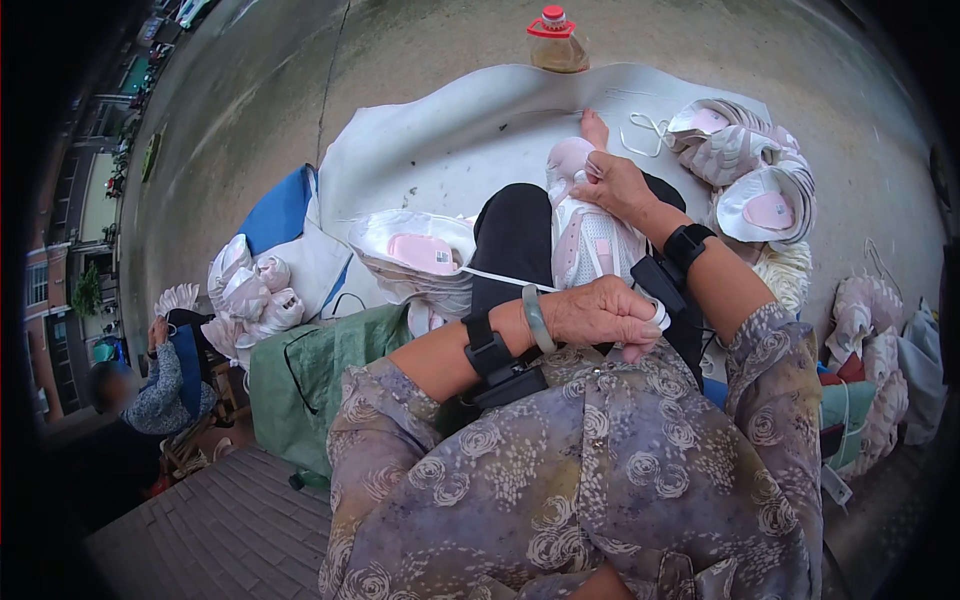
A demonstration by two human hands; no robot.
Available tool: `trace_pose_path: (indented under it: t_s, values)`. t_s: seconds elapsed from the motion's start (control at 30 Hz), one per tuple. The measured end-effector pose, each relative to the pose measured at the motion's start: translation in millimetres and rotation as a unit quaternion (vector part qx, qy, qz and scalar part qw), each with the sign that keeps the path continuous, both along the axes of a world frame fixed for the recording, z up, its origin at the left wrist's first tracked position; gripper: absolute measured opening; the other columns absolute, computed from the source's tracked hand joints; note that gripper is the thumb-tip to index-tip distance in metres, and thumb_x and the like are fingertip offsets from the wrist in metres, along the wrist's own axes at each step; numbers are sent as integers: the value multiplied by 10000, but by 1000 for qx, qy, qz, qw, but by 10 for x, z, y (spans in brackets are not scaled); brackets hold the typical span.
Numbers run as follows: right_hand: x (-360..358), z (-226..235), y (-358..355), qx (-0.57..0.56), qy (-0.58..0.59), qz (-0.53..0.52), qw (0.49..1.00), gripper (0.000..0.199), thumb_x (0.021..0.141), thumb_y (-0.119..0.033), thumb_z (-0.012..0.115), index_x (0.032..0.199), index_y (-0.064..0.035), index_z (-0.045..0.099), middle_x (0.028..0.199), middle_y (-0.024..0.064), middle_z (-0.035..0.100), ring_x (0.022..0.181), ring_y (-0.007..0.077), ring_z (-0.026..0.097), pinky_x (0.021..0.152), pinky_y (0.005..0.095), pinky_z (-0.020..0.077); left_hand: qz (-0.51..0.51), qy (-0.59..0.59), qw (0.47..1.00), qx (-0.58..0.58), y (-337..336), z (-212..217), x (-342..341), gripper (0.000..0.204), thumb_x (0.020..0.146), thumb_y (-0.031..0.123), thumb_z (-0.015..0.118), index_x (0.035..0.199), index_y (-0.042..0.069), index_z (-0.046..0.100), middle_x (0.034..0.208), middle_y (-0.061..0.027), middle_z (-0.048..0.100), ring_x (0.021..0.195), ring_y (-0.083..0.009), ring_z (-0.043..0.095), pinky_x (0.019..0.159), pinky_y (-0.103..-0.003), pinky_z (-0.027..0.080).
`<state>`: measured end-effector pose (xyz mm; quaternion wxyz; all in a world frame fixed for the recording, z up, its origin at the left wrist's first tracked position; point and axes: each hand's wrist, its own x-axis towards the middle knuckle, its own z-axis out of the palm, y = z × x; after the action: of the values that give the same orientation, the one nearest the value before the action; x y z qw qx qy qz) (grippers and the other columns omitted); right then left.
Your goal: The recorder is lacing and adjusting the laces on a pink and white sneaker as part of a manufacturing or assembly process.
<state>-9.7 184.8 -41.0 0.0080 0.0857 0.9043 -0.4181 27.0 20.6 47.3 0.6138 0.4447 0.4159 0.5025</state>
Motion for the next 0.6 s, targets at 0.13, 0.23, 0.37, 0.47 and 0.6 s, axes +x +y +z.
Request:
trace_pose_path:
  t_s: [0.13,0.23,0.37,0.47,0.6]
  values:
    - [95,9,5,-38,10,26,999,341,662,-222,751,749,-15,493,697,136,540,662,233,528,634,335,424,-28,-111,993,-38,107,-56,48,323,928,233,479,749,-6,602,674,-26,593,675,-107,567,656,-240,439]
    - [150,-2,4,-63,10,31,997,325,671,-203,748,759,-17,497,710,115,534,674,209,516,640,321,423,-59,-102,993,-12,197,-92,83,326,930,237,473,760,-8,602,669,-25,590,663,-107,564,665,-241,440]
    - [136,-24,58,-83,37,18,996,305,686,-218,726,775,-1,530,727,175,568,703,296,575,658,353,450,-56,-38,997,31,252,-100,84,315,926,240,477,765,-1,600,650,-12,582,617,-103,541,621,-234,427]
    - [192,-28,154,-123,6,6,992,271,751,-207,699,870,-16,548,736,39,518,702,122,462,652,280,418,-74,61,993,70,266,67,33,307,921,233,480,738,4,573,606,-19,550,571,-100,507,554,-253,396]
    - [645,285,135,-125,69,-26,989,222,754,-192,648,819,-18,527,625,106,519,561,183,503,555,288,428,-64,154,981,96,177,162,39,265,865,172,512,662,1,498,552,-88,470,514,-168,471,527,-304,372]
